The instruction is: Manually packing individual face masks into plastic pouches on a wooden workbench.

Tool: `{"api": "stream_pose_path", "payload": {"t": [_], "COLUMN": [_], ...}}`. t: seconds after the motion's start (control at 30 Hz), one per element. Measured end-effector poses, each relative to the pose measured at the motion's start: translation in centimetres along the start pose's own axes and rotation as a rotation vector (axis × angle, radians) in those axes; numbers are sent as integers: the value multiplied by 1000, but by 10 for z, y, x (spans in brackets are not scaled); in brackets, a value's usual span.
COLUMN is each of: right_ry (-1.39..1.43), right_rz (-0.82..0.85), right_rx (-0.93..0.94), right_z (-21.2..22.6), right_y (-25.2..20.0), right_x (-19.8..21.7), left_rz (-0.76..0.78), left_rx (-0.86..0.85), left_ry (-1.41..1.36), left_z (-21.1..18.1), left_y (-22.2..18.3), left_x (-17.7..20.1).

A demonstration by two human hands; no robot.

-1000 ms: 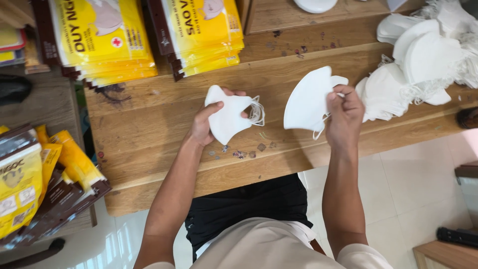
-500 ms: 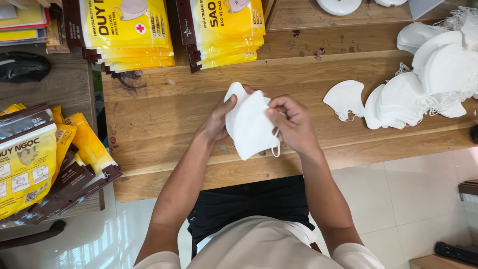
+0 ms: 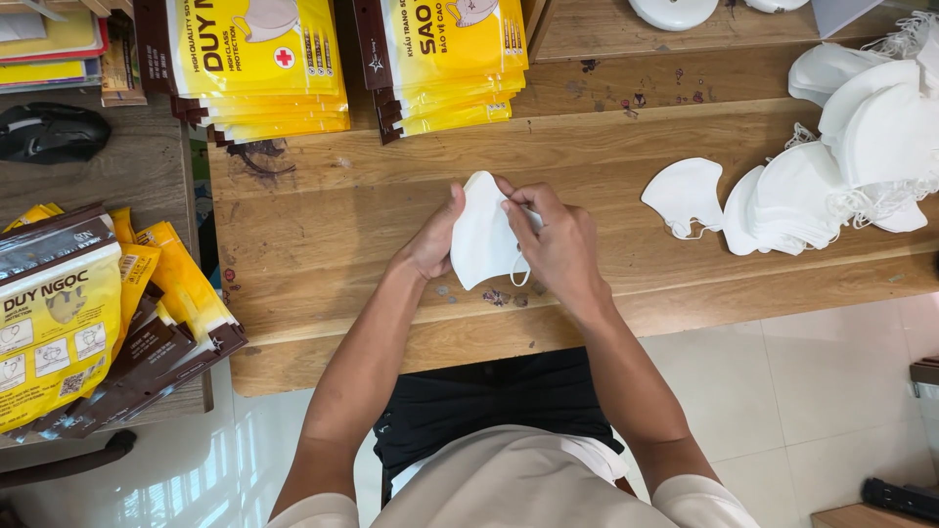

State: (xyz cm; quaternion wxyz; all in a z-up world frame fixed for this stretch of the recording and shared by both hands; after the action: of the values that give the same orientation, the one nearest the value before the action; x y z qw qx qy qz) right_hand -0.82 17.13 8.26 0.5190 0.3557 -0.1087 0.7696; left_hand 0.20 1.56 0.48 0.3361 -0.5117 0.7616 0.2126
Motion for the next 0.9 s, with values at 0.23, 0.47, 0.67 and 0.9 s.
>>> {"api": "stream_pose_path", "payload": {"t": [0.23, 0.47, 0.67, 0.9], "right_ry": [-63, 789, 1204, 1077], "right_rz": [14, 143, 51, -14], "right_rx": [-79, -349, -474, -408], "right_z": [-14, -55, -92, -101], "right_y": [-1, -7, -16, -21], "right_x": [-3, 16, 12, -1], "left_rz": [-11, 78, 168, 225], "left_rx": [-16, -83, -162, -160], "left_ry": [27, -3, -94, -131], "left_z": [-7, -17, -23, -12], "left_y": [-3, -3, -2, 6], "left_x": [-2, -8, -13, 9]}}
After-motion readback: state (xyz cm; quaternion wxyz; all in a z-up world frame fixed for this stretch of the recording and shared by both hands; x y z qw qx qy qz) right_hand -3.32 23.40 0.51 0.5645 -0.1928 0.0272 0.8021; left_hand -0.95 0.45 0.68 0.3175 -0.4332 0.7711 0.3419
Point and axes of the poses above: each hand's wrist, its own y-axis towards the middle knuckle, its own x-axis out of the back of the hand, z = x × y, the point moved 1 cm from there along y, towards the middle knuckle, and after that the axes turned 8 degrees about z, right-handed, at the moved point
